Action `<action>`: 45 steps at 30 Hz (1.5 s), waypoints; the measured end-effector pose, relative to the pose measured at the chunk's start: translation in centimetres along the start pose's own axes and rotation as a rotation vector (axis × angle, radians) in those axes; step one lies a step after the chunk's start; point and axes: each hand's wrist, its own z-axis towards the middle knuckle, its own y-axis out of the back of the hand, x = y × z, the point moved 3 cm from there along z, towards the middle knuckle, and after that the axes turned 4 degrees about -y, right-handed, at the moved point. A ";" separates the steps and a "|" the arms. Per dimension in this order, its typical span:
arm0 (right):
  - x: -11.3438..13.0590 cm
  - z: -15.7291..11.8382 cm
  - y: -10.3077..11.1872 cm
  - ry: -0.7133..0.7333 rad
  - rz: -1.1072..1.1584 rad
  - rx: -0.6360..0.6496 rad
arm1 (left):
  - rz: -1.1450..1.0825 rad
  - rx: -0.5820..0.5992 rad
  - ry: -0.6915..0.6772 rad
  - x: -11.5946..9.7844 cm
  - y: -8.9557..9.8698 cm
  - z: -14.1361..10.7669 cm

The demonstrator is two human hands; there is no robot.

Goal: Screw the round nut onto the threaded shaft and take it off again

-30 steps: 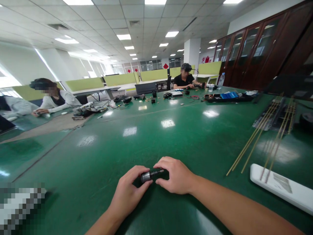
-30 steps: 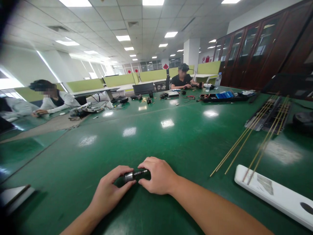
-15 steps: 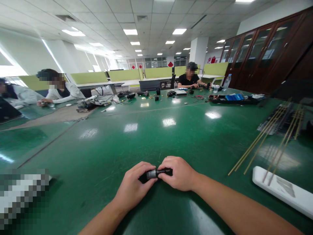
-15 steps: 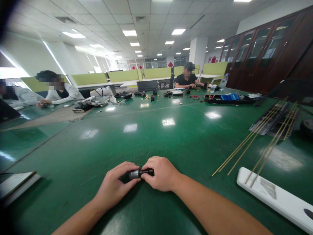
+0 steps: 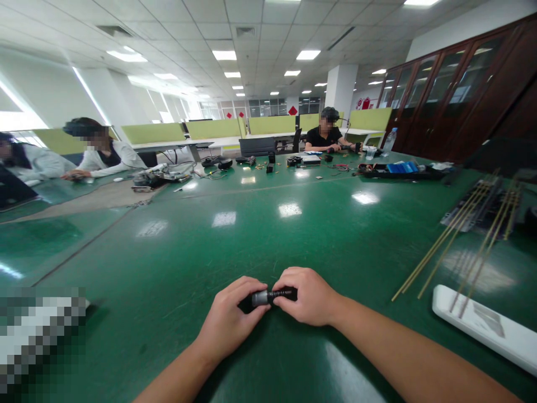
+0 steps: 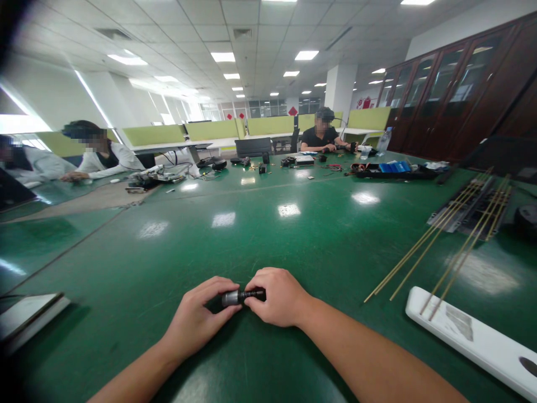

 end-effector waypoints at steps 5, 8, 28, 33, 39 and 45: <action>0.0 0.0 0.1 -0.005 -0.004 -0.002 | 0.004 0.001 0.007 0.1 0.0 0.0; 0.0 0.0 0.2 -0.008 -0.008 -0.004 | 0.004 -0.002 0.004 0.1 0.1 -0.1; -0.3 0.0 0.4 -0.019 -0.036 -0.030 | 0.004 -0.002 0.020 0.4 0.2 -0.1; -0.3 -0.1 0.4 -0.033 -0.039 -0.035 | 0.004 -0.001 0.023 0.4 0.2 0.0; -0.4 0.1 0.5 -0.048 -0.035 -0.033 | 0.011 -0.002 0.024 0.4 0.4 0.0; -0.3 0.0 0.7 -0.063 -0.046 -0.042 | 0.017 -0.019 0.019 0.5 0.6 0.0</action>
